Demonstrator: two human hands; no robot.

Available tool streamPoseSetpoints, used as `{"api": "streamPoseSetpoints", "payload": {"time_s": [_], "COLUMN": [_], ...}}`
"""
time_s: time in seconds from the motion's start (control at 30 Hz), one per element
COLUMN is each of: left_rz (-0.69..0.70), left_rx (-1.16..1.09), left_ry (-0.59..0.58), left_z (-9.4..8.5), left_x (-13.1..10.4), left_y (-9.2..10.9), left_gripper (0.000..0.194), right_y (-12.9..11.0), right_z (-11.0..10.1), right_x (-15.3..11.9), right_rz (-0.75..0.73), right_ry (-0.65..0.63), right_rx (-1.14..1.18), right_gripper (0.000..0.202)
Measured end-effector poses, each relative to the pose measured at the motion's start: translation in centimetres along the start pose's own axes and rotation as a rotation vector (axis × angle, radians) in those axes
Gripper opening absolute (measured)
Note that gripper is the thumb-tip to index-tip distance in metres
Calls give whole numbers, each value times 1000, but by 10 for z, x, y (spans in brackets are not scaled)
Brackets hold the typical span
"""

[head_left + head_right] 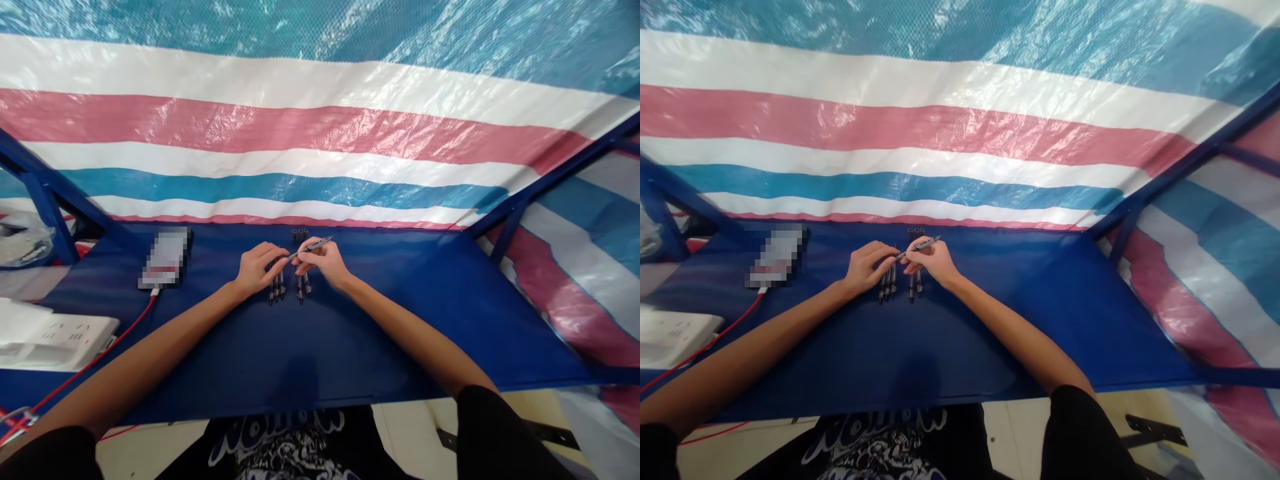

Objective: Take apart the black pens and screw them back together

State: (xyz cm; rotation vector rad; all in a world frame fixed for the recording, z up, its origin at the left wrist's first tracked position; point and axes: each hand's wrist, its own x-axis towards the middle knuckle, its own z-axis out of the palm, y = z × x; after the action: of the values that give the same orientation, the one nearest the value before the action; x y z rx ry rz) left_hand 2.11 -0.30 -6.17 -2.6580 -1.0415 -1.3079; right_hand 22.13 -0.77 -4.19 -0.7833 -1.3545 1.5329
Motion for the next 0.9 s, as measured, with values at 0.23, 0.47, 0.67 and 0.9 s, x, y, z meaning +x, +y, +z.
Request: {"api": "streamPoseSetpoints", "payload": {"time_s": [0.23,0.47,0.67,0.9], "left_rz": [56,-39,76,158], "left_rx": [107,282,370,266], "left_ry": [95,33,-26,-7], "left_z": [4,3,6,8], "left_x": [-3,1,1,-3], "left_y": [-4,-3,0,-3], "left_gripper": [20,22,19,21], "right_y": [7,21,27,25], "right_z": [-4,-14,-9,-5], "right_x": [-2,0,-2,-6], "right_rz": [-154,-222,-239,-337], "right_ry": [82,271,204,174], "right_rx": [-67,-279,-417,-688], "right_gripper": [23,20,23,27]}}
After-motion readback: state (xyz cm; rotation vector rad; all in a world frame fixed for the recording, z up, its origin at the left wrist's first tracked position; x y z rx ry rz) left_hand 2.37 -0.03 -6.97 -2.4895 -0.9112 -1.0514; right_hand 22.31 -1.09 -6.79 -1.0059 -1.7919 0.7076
